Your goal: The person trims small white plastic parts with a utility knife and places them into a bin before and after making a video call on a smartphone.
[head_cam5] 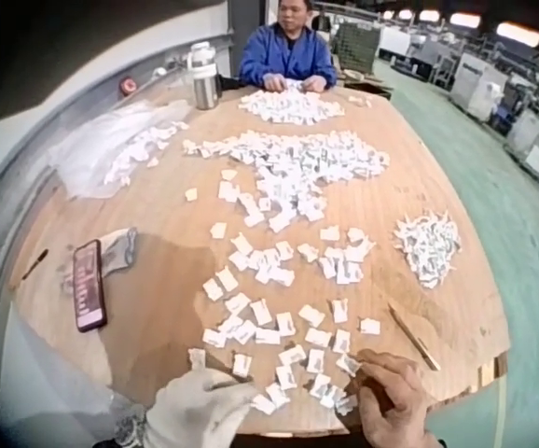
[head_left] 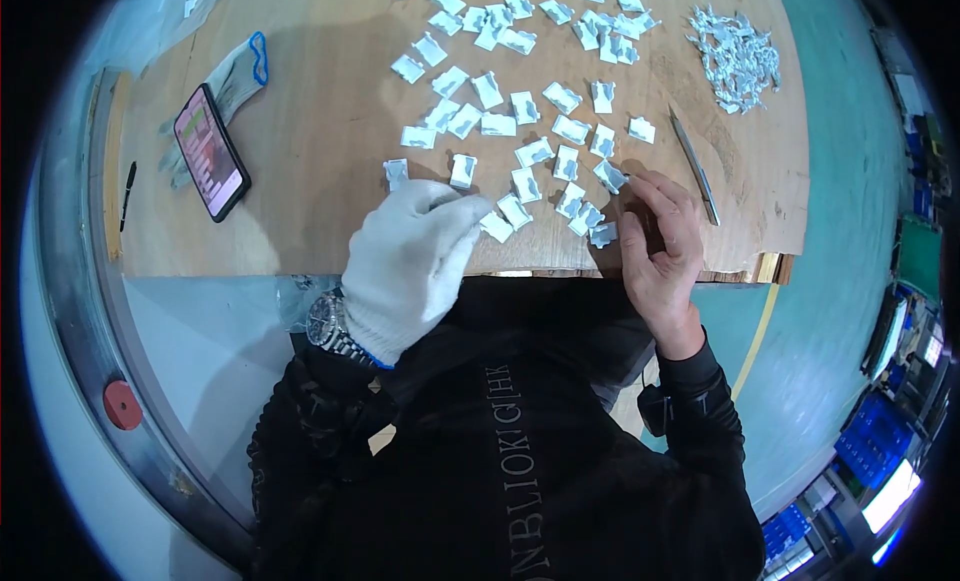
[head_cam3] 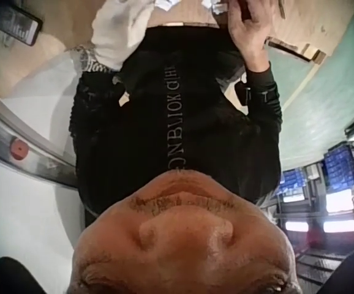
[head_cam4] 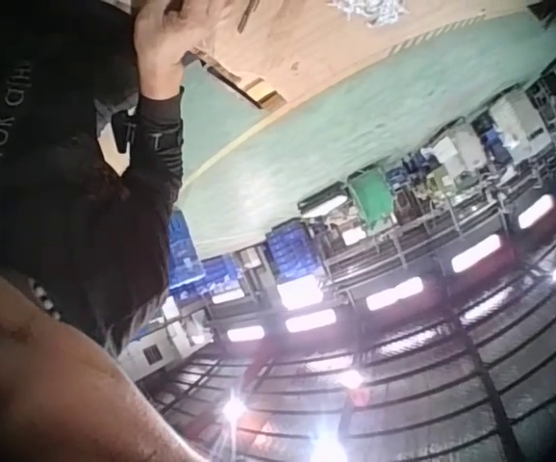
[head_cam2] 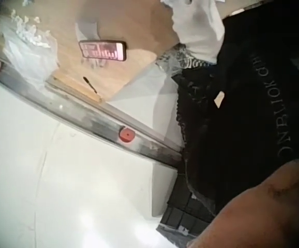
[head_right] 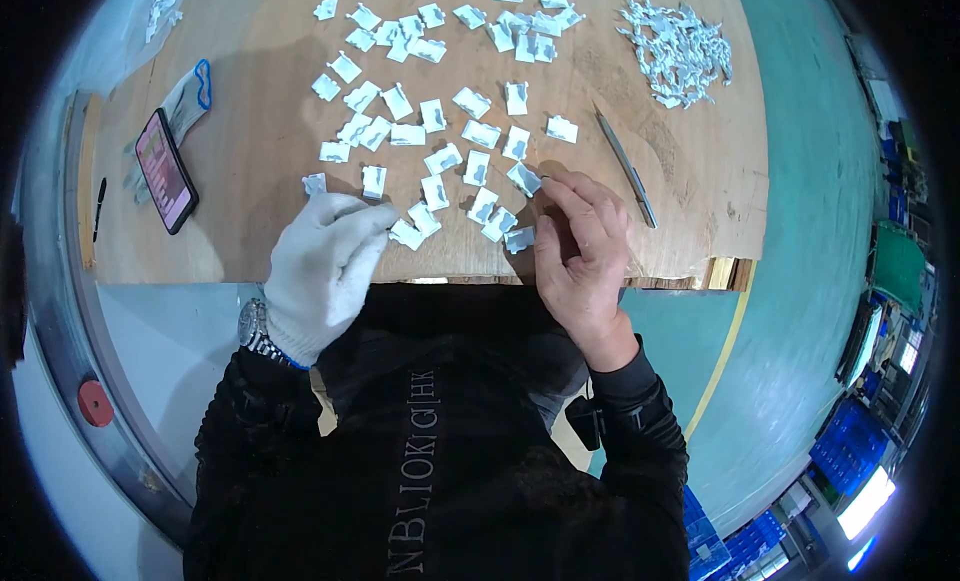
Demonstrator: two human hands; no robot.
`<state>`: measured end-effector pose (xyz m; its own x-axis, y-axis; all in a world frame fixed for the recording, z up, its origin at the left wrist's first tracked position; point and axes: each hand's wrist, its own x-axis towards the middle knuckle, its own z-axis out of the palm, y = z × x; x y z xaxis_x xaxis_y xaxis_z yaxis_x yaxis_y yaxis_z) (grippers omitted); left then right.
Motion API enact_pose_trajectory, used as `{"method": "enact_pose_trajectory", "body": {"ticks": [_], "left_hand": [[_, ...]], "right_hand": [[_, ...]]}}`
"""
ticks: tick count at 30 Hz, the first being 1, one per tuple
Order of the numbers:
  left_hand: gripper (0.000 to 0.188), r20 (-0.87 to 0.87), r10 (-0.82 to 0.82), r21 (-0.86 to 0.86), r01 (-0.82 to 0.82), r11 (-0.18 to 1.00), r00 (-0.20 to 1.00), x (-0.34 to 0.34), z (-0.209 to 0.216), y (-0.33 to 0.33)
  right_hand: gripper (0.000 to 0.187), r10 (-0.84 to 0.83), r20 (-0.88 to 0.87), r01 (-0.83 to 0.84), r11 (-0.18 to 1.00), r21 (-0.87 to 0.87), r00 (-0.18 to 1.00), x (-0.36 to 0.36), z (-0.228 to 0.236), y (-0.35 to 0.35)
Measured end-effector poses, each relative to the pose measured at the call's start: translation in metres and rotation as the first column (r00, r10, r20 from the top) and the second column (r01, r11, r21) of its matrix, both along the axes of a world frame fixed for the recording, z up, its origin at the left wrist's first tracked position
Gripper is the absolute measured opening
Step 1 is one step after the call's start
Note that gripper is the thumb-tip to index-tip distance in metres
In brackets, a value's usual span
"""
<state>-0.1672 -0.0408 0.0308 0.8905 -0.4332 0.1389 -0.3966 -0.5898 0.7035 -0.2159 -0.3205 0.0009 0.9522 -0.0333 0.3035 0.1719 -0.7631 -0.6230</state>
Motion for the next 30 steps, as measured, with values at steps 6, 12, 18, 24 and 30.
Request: {"method": "enact_pose_trajectory", "body": {"ticks": [6,12,18,24,30], "left_hand": [[0.026,0.111,0.249,-0.061,-0.243,0.968,0.962,0.009,-0.004,0.025],[0.025,0.015,0.304,0.133,-0.303,0.944,0.953,0.018,0.003,0.033],[0.025,-0.095,0.128,0.139,-0.115,0.984,0.987,0.016,0.004,0.027],[0.025,-0.161,0.193,-0.027,-0.200,0.979,0.968,0.015,-0.004,0.039],[0.025,-0.199,0.193,0.020,-0.193,0.981,0.961,0.010,0.000,0.039]], "right_hand": [[0.036,0.007,-0.018,-0.007,0.999,0.033,1.000,0.012,0.009,0.007],[0.037,0.080,-0.005,-0.080,0.995,-0.057,0.997,0.015,0.002,0.004],[0.041,0.126,0.011,-0.126,0.992,0.028,0.992,0.014,-0.001,0.003],[0.043,0.061,0.005,-0.062,0.996,0.071,0.998,0.013,-0.002,0.005],[0.045,0.038,-0.012,-0.037,0.997,0.065,0.999,0.012,-0.001,0.006]]}}
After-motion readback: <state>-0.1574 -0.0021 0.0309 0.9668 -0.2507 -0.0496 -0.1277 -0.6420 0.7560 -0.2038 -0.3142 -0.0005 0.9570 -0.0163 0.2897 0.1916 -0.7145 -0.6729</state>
